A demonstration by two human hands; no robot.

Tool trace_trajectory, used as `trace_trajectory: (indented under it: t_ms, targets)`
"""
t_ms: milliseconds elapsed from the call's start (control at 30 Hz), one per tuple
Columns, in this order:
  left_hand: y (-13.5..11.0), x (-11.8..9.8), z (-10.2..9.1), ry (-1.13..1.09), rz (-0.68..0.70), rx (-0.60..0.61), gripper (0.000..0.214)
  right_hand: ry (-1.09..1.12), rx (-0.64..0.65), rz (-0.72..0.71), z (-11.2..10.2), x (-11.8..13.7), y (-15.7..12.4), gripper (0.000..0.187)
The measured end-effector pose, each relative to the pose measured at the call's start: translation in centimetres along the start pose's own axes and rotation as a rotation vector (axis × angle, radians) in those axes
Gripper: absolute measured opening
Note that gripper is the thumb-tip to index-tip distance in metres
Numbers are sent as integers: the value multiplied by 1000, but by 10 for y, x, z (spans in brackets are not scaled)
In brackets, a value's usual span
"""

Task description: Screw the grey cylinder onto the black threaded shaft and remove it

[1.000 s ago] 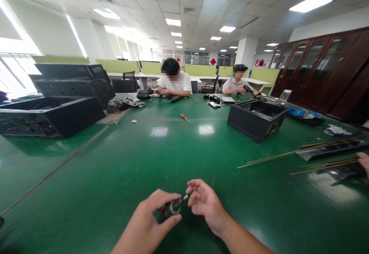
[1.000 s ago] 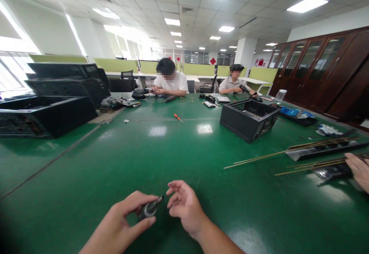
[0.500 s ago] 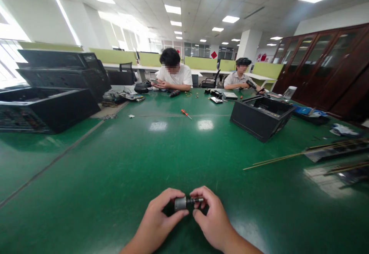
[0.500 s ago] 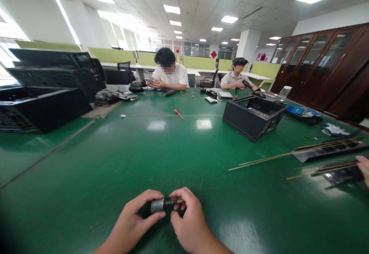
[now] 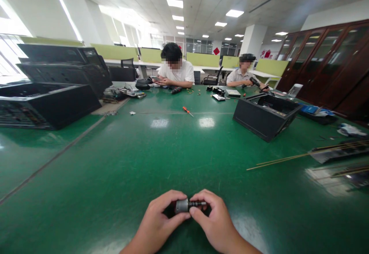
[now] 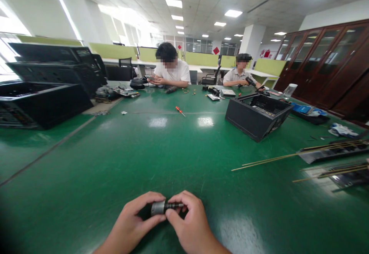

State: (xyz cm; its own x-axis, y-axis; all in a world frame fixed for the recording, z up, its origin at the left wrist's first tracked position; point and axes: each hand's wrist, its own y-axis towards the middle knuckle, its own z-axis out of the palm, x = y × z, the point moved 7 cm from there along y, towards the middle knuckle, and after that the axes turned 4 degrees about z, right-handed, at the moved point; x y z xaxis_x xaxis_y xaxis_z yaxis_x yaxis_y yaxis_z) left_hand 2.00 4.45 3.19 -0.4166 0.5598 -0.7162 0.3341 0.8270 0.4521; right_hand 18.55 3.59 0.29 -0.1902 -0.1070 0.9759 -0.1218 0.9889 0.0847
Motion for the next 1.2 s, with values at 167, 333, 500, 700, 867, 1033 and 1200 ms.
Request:
trace_trajectory:
  t_ms: [167, 333, 500, 700, 867, 1033, 1200]
  targets:
    - [0, -1, 0, 2, -2, -9, 24, 20, -3, 22, -2, 2, 1, 9]
    - [0, -1, 1, 10, -9, -3, 26, 30, 8, 48, -2, -2, 2, 9]
    - [-1, -2, 0, 25, 7, -30, 29, 47, 22, 69, -1, -5, 1, 9]
    - [-1, -4, -2, 47, 25, -52, 27, 70, 4, 84, -3, -3, 1, 10]
    - [-1, -3, -3, 68, 19, -57, 28, 72, 4, 90, -3, -3, 1, 10]
    - [-2, -3, -2, 74, 23, -52, 28, 78, 8, 94, -3, -3, 1, 10]
    - [-1, -6, -4, 78, 33, -66, 27, 87, 2, 102, -4, -4, 0, 11]
